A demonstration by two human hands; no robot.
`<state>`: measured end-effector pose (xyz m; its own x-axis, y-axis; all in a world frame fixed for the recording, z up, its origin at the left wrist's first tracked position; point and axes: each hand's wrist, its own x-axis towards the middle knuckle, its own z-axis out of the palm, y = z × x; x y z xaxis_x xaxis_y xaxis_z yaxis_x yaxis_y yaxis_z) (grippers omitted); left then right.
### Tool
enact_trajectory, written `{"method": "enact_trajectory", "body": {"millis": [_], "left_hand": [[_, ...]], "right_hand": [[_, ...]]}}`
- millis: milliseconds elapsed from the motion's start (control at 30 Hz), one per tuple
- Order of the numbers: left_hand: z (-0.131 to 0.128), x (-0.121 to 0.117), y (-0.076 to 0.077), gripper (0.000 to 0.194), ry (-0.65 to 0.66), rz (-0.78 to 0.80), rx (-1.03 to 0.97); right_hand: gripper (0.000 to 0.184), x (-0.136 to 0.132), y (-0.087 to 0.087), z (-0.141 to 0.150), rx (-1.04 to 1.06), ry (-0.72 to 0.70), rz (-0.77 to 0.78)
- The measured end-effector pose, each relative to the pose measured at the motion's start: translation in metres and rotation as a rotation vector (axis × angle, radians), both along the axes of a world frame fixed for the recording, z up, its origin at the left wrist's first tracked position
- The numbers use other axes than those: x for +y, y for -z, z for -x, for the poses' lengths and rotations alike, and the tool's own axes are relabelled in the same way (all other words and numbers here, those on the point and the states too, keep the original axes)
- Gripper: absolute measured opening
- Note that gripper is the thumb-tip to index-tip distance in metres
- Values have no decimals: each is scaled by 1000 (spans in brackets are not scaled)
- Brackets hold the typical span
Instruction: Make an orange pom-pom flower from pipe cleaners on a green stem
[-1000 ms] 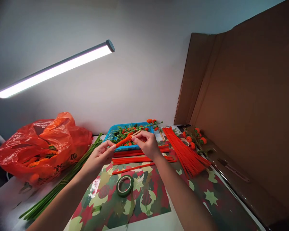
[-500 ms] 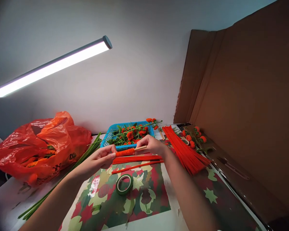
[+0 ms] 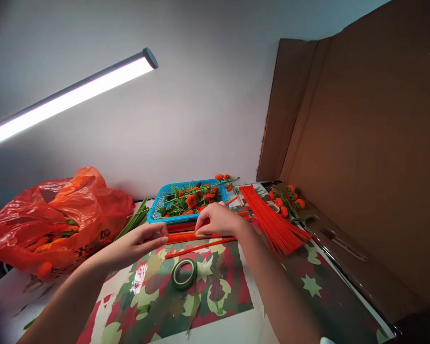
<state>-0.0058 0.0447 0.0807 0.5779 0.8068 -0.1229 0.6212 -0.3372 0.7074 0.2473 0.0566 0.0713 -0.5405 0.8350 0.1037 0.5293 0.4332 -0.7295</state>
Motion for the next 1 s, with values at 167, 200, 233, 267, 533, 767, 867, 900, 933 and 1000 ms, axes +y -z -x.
{"method": "enact_trajectory", "body": {"millis": [167,200,233,267,533,767,867,900,933,1000], "left_hand": [[-8,-5,2,31,-117,-196,78],[-10,-5,3,30,-139,-225,76],[-13,-6,4,29,-163,-251,69],[-15,-7,5,28,-193,-276,55],[-28,-6,16,25,-431,-453,-218],[-27,-5,14,29,-420,-317,-484],[-24,-4,12,33,-350,-140,-636],[-23,-4,11,34,-310,-82,-687],[-21,-4,11,35,-263,-28,-729],[-17,-3,10,36,-154,67,-768]], "right_hand": [[13,-5,-4,16,-160,281,-324],[13,-5,-3,18,-155,331,-375],[13,-5,-2,20,-145,377,-431],[13,-4,-1,22,-129,418,-488],[16,-7,12,39,222,601,-705],[23,-1,13,38,754,502,-216],[25,4,13,33,901,370,-54],[25,5,13,30,937,308,9],[25,6,12,27,959,248,72],[27,7,11,20,944,142,183]]}}
